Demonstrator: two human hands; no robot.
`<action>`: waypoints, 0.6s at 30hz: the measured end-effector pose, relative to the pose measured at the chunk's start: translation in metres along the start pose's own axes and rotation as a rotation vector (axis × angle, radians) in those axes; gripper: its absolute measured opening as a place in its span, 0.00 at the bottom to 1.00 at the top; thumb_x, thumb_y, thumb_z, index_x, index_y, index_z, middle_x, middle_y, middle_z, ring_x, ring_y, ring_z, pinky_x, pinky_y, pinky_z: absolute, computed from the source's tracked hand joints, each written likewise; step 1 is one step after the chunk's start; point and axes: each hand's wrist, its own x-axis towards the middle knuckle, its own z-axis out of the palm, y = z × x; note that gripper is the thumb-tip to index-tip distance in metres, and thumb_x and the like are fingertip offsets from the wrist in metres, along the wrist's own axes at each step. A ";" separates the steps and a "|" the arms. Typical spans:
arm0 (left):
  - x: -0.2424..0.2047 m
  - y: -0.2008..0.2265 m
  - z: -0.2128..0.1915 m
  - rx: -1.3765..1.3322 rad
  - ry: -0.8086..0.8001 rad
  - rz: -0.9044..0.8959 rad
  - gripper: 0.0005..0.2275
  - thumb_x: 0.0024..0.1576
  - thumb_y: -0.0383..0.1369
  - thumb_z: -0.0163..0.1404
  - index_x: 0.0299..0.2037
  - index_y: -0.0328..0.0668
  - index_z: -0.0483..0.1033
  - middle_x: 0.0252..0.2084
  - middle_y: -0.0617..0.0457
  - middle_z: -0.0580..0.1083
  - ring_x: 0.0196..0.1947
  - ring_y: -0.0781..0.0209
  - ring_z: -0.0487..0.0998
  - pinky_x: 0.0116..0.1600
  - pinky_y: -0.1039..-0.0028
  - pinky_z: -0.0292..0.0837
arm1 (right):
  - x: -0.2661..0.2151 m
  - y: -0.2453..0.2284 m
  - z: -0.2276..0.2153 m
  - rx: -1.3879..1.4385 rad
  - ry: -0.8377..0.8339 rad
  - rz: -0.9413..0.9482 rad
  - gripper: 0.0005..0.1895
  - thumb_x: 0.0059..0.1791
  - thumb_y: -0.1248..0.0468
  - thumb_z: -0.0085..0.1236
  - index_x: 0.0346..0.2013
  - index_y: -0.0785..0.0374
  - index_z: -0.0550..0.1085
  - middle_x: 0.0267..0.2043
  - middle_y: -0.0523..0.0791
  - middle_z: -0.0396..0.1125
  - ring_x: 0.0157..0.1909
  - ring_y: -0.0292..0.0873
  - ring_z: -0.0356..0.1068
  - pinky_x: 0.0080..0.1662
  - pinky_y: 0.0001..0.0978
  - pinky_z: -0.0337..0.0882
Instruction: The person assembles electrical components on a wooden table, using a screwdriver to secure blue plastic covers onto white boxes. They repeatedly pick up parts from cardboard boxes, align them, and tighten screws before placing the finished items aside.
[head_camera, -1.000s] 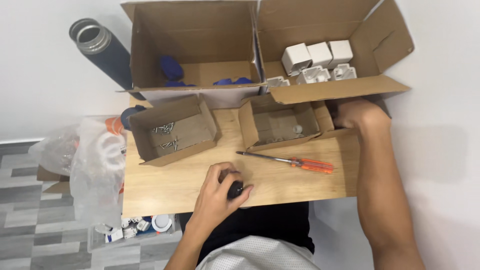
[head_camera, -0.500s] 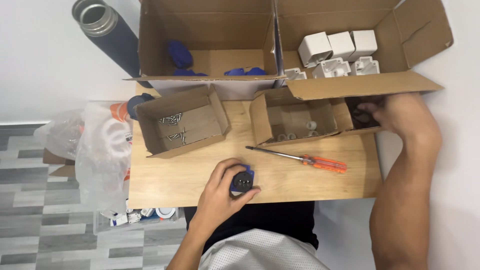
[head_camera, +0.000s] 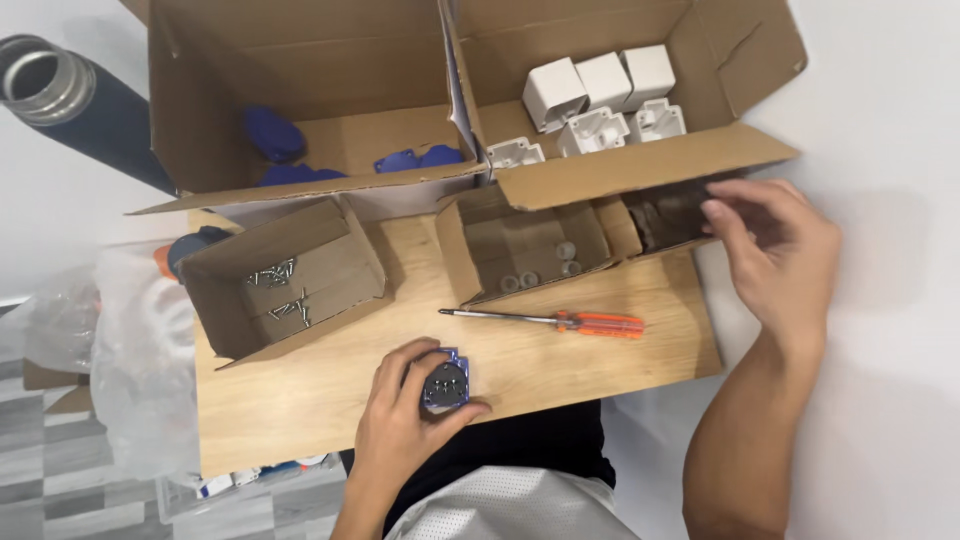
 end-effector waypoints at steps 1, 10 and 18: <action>0.002 0.004 0.000 0.002 -0.006 -0.005 0.29 0.47 0.51 0.66 0.50 0.38 0.73 0.54 0.47 0.71 0.55 0.50 0.75 0.61 0.60 0.73 | -0.009 -0.003 -0.003 0.003 -0.003 0.007 0.08 0.60 0.78 0.60 0.53 0.78 0.74 0.50 0.59 0.67 0.45 0.51 0.73 0.53 0.34 0.80; 0.014 0.033 -0.029 -0.320 0.215 0.224 0.16 0.58 0.31 0.60 0.52 0.30 0.72 0.51 0.37 0.71 0.52 0.33 0.80 0.60 0.50 0.80 | -0.063 -0.058 0.038 0.043 -0.228 -0.213 0.03 0.44 0.76 0.64 0.30 0.73 0.76 0.32 0.57 0.71 0.34 0.48 0.73 0.42 0.33 0.75; -0.008 0.043 -0.044 -0.283 0.088 0.276 0.04 0.64 0.24 0.49 0.44 0.35 0.78 0.44 0.45 0.77 0.38 0.51 0.79 0.45 0.67 0.77 | -0.095 -0.081 0.099 0.267 -0.537 -0.507 0.06 0.49 0.69 0.61 0.41 0.61 0.79 0.41 0.45 0.73 0.36 0.44 0.72 0.40 0.33 0.71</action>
